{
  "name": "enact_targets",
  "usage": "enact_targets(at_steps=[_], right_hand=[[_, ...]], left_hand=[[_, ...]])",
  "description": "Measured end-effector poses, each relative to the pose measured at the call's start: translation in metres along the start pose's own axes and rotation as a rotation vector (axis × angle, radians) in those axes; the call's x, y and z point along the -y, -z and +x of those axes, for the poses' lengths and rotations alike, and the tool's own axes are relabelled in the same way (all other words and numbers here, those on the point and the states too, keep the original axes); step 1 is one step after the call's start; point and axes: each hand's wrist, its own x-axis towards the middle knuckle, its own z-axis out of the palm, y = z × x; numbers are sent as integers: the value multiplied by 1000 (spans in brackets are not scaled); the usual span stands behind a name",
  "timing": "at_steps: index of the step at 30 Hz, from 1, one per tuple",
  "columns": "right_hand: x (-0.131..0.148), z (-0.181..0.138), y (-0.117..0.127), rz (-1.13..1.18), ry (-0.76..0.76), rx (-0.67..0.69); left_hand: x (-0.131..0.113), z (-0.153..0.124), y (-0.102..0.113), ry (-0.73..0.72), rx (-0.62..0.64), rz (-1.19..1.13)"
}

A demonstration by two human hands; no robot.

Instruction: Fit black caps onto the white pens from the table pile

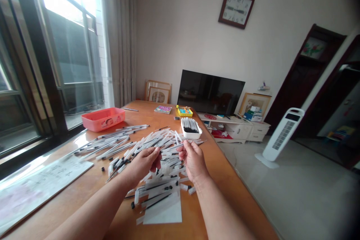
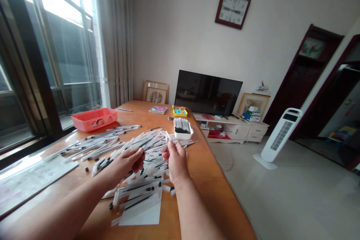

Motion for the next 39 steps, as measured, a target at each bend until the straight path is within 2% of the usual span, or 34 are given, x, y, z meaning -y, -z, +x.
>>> enact_targets(at_steps=[6,11,16,22,29,34,39], right_hand=[[0,1,1,15,6,-6],[0,1,2,-11,13,-5],[1,2,2,-11,12,-14],[3,3,4,-12,17,-16],[4,12,18,-134,140,-141],[6,20,26,-118,158,-257],[4,24,30,-154,183,-296]], left_hand=[[-3,-1,0,-63,-19,-39],[-2,-1,0,22,1,-14],[-3,-2,-1,-59,-14,-44],[7,4,4,21,-21,31],[16,11,11,63,-154,97],[16,12,15,73,-222,105],[22,16,20,37,-263,143]])
